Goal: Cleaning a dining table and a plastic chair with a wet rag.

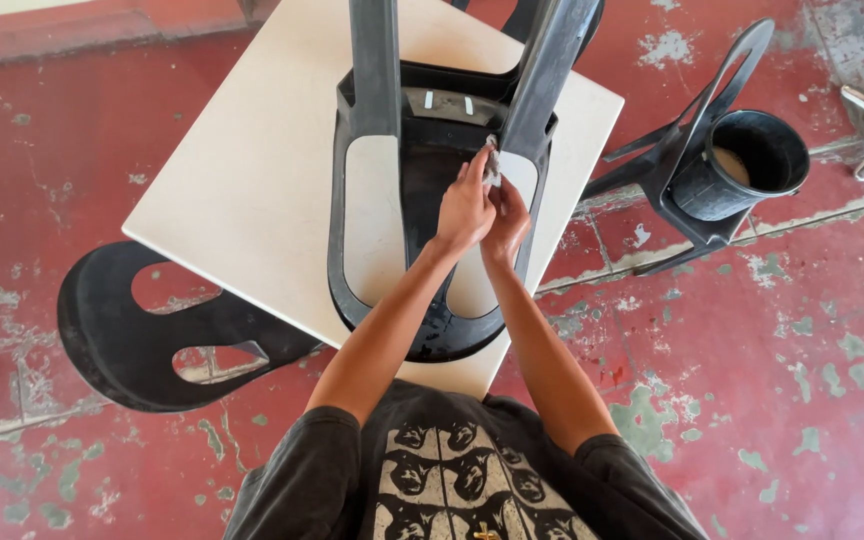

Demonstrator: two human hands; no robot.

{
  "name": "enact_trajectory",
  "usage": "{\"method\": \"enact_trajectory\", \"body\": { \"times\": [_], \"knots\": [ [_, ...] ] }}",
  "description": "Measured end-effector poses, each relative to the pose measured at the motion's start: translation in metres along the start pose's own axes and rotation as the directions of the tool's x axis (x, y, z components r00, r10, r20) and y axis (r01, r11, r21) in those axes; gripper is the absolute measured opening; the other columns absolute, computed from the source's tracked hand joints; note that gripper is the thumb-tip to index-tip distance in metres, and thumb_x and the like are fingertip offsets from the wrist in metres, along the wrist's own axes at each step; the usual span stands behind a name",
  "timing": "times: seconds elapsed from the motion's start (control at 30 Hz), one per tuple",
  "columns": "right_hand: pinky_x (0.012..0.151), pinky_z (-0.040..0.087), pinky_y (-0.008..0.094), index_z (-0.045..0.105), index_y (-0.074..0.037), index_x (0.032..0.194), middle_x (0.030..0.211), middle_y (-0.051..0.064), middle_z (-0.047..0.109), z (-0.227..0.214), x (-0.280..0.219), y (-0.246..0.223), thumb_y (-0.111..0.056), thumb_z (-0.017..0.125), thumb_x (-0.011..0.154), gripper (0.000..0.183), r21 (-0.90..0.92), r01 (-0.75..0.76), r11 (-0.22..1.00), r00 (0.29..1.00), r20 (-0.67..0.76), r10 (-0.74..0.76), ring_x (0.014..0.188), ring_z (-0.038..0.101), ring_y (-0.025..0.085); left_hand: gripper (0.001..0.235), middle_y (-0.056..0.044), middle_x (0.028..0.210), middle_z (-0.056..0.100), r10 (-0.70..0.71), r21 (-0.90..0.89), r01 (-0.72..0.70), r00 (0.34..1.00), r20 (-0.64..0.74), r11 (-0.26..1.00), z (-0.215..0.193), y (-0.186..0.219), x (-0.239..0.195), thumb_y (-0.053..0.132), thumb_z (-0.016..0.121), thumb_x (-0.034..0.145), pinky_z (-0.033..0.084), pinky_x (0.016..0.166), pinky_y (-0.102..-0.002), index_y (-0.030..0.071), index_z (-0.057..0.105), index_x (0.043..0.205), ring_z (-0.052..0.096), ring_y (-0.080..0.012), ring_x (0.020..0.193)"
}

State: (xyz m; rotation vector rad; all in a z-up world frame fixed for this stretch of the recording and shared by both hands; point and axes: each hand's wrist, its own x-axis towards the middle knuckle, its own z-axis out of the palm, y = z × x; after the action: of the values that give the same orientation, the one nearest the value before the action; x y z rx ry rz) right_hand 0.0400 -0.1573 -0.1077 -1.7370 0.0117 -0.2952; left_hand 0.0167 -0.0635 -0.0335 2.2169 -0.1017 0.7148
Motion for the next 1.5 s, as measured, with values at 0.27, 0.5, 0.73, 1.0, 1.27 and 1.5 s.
{"method": "enact_trajectory", "body": {
  "times": [0.27,0.5,0.73,1.0,1.27,1.5],
  "knots": [
    [0.087,0.057,0.029,0.067,-0.002,0.131,0.112,0.009,0.074,0.004,0.017,-0.065,0.003,0.062,0.103,0.029,-0.003,0.219,0.976,0.966,-0.143,-0.217,0.1,0.07,0.015,0.055,-0.022,0.117,0.072,-0.14,-0.322,0.179,0.98,0.139,0.93,-0.009,-0.007,0.028,-0.006,0.055,0.092,0.059,0.086,-0.046,0.009,0.053,0.145,0.07,-0.0426,0.105],
    [0.086,0.048,0.043,0.071,-0.007,0.118,0.116,0.006,0.066,0.01,-0.057,-0.062,-0.001,0.076,0.081,0.037,-0.582,0.377,0.72,0.857,-0.075,-0.509,0.097,0.062,0.033,0.056,-0.016,0.125,0.072,0.173,-0.024,-0.171,0.978,0.116,0.985,-0.068,0.005,-0.01,-0.002,0.063,0.075,0.06,0.082,-0.042,0.009,0.059,0.13,0.073,-0.0382,0.104],
    [0.088,0.052,0.043,0.072,0.0,0.124,0.119,0.013,0.073,0.03,-0.017,-0.108,-0.001,0.074,0.087,0.037,-0.511,0.588,0.627,0.784,0.166,-0.599,0.095,0.067,0.031,0.025,-0.015,0.105,0.073,-0.172,0.041,0.174,0.984,-0.047,0.984,-0.087,-0.018,-0.001,0.008,0.071,0.092,0.061,0.067,-0.041,0.005,0.068,0.116,0.074,-0.0328,0.081],
    [0.083,0.059,0.036,0.073,-0.001,0.12,0.107,0.014,0.078,0.086,0.002,-0.117,0.002,0.065,0.094,0.027,-0.045,0.289,0.956,0.952,0.117,-0.282,0.093,0.079,0.029,0.02,-0.016,0.105,0.072,-0.213,-0.192,0.154,0.916,-0.341,0.969,-0.098,-0.041,-0.001,0.01,0.069,0.095,0.064,0.068,-0.035,0.003,0.07,0.114,0.077,-0.0284,0.086],
    [0.094,0.052,0.047,0.073,-0.003,0.118,0.12,0.014,0.068,0.036,-0.035,-0.089,0.006,0.07,0.081,0.038,-0.312,0.772,0.554,0.629,0.5,-0.595,0.109,0.063,0.035,0.026,-0.02,0.073,0.069,-0.398,-0.118,0.383,0.903,-0.16,0.916,-0.101,-0.029,-0.046,0.007,0.064,0.097,0.054,0.057,-0.039,0.002,0.074,0.12,0.068,-0.0306,0.056],
    [0.119,0.036,0.051,0.056,0.007,0.137,0.144,0.026,0.056,0.01,-0.09,-0.057,-0.013,0.062,0.098,0.044,-0.385,0.799,0.462,0.596,0.608,-0.524,0.142,0.049,0.04,0.039,-0.017,0.09,0.076,-0.323,0.067,0.329,0.942,-0.09,0.942,-0.094,-0.047,-0.096,0.007,0.067,0.095,0.059,0.06,-0.038,0.01,0.07,0.134,0.074,-0.0271,0.066]
  ]
}}
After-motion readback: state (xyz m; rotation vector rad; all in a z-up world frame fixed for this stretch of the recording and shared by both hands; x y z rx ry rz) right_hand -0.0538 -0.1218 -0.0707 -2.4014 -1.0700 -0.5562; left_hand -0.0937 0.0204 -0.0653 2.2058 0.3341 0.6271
